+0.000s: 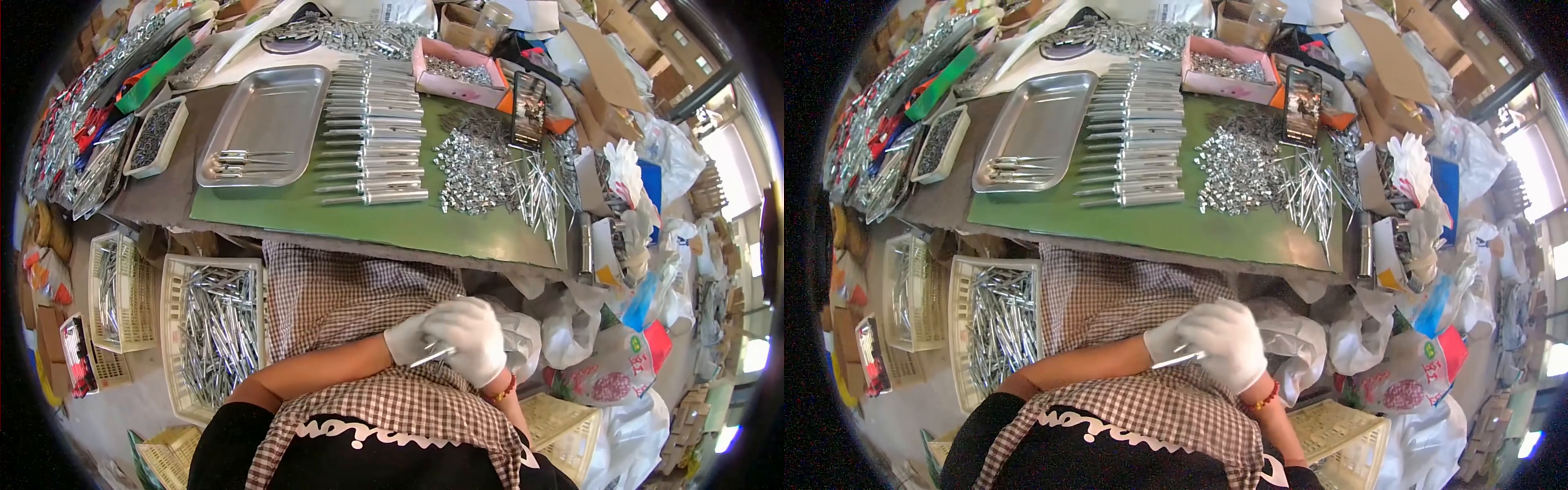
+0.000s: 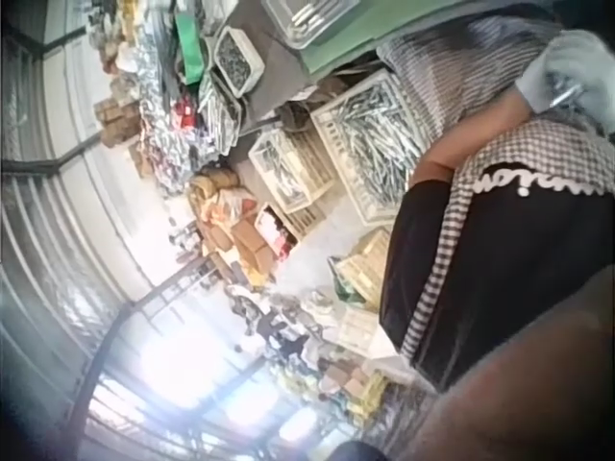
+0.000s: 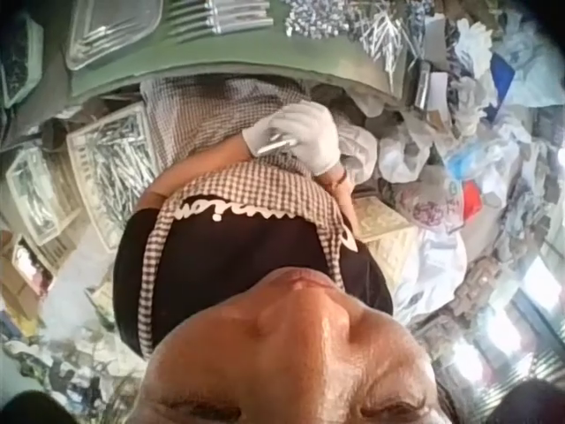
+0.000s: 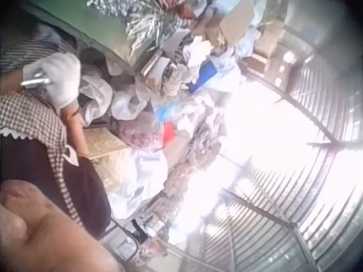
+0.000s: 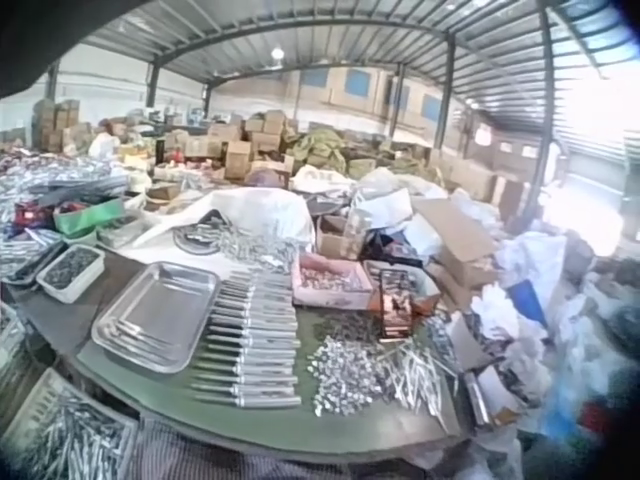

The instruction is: Assembling small metal hardware by inserting pins into cylinders and organizing the components on a workbench.

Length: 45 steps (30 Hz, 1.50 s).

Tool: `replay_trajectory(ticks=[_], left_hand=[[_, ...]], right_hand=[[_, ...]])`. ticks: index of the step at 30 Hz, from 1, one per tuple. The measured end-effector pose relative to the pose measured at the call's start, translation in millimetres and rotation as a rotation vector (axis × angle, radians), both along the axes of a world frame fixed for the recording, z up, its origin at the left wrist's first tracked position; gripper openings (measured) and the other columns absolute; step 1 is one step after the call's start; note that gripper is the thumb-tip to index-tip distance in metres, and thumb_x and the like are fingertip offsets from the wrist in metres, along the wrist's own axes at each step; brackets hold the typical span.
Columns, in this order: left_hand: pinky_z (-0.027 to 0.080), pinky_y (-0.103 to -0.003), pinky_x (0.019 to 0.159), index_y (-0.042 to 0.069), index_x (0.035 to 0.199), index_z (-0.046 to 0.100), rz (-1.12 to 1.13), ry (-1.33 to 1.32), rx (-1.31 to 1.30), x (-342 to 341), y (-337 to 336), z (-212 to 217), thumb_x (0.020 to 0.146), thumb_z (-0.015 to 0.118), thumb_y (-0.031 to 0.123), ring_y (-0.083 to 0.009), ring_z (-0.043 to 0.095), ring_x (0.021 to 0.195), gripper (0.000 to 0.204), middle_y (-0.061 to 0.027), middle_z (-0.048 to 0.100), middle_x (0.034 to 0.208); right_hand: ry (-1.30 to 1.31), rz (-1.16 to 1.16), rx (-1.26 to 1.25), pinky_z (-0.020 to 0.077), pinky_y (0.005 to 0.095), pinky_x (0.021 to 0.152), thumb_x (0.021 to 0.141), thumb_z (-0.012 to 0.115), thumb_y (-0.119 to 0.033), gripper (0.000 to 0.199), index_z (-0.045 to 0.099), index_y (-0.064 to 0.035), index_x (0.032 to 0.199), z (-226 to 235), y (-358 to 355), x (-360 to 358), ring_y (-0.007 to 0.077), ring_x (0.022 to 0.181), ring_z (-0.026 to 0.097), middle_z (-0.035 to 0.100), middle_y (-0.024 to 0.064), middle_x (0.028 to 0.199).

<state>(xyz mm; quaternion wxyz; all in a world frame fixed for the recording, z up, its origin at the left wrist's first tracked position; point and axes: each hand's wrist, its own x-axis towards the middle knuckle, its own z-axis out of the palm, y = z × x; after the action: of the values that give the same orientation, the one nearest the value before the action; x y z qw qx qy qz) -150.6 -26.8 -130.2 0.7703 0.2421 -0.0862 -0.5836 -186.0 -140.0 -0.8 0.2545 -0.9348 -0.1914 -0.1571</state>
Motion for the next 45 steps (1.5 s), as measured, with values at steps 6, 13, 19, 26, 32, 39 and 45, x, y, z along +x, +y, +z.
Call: replay_trajectory(ticks=[6,13,19,26,32,39,45], left_hand=[[0.056,-0.032,0.081,0.009,0.120,0.052,0.152,0.256,0.015,17.5,9.4,18.1,0.098,0.046,0.016,-0.0159,0.063,0.093,0.024,-0.0041,0.061,0.104],[0.055,-0.037,0.086,0.011,0.123,0.053,0.040,0.324,0.052,18.5,6.5,2.0,0.100,0.046,0.034,-0.0182,0.064,0.097,0.034,-0.0051,0.064,0.109],[0.054,-0.037,0.085,0.008,0.132,0.047,-0.019,0.387,-0.002,18.8,10.9,26.7,0.100,0.042,0.039,-0.0193,0.064,0.098,0.045,-0.0066,0.062,0.115],[0.057,-0.038,0.076,0.008,0.131,0.047,-0.059,0.283,-0.054,28.6,5.2,-2.3,0.091,0.059,0.017,-0.0195,0.064,0.092,0.043,-0.0080,0.063,0.107],[0.056,-0.040,0.082,0.007,0.127,0.048,-0.042,0.240,0.059,26.9,0.1,-7.8,0.086,0.057,0.005,-0.0220,0.064,0.096,0.042,-0.0089,0.062,0.109],[0.056,-0.041,0.083,0.007,0.127,0.047,-0.059,0.183,0.146,23.3,-3.0,-13.5,0.084,0.060,0.004,-0.0220,0.064,0.096,0.044,-0.0080,0.062,0.107],[0.056,-0.040,0.081,0.008,0.135,0.041,-0.049,0.181,0.106,22.5,0.7,-0.7,0.085,0.061,0.007,-0.0217,0.063,0.095,0.054,-0.0067,0.062,0.103]], right_hand=[[0.121,-0.043,-0.025,0.0470,0.0415,0.084,0.061,0.066,-0.005,0.036,0.068,-0.0105,0.097,3.3,-2.4,-12.3,0.0278,0.092,0.063,0.066,0.0093,0.095],[0.332,-0.382,-0.100,0.0494,0.0363,0.076,0.064,0.067,-0.004,0.034,0.070,-0.0153,0.096,15.1,-9.8,-21.1,0.0250,0.088,0.062,0.063,0.0060,0.088],[-0.085,-0.372,-0.358,0.0411,0.0458,0.094,0.072,0.064,-0.015,0.022,0.070,-0.0232,0.091,0.1,-9.7,-14.7,0.0294,0.113,0.052,0.061,0.0059,0.114],[-0.109,-1.133,-0.146,0.0436,0.0390,0.092,0.082,0.059,-0.004,0.026,0.063,0.0020,0.107,-14.8,-121.5,-148.3,0.0309,0.103,0.058,0.062,0.0160,0.110],[-0.142,-2.087,0.309,0.0465,0.0357,0.084,0.092,0.052,-0.017,0.030,0.056,0.0068,0.112,-140.1,-209.3,-469.9,0.0217,0.087,0.058,0.064,0.0175,0.101],[0.032,-2.206,0.311,0.0486,0.0390,0.079,0.092,0.054,-0.028,0.038,0.060,0.0055,0.109,-227.9,-193.7,-527.6,0.0214,0.087,0.062,0.067,0.0179,0.100],[0.127,-2.189,0.395,0.0488,0.0394,0.079,0.092,0.054,-0.029,0.039,0.060,0.0053,0.108,-259.4,-189.1,-530.8,0.0219,0.086,0.062,0.067,0.0180,0.100]])
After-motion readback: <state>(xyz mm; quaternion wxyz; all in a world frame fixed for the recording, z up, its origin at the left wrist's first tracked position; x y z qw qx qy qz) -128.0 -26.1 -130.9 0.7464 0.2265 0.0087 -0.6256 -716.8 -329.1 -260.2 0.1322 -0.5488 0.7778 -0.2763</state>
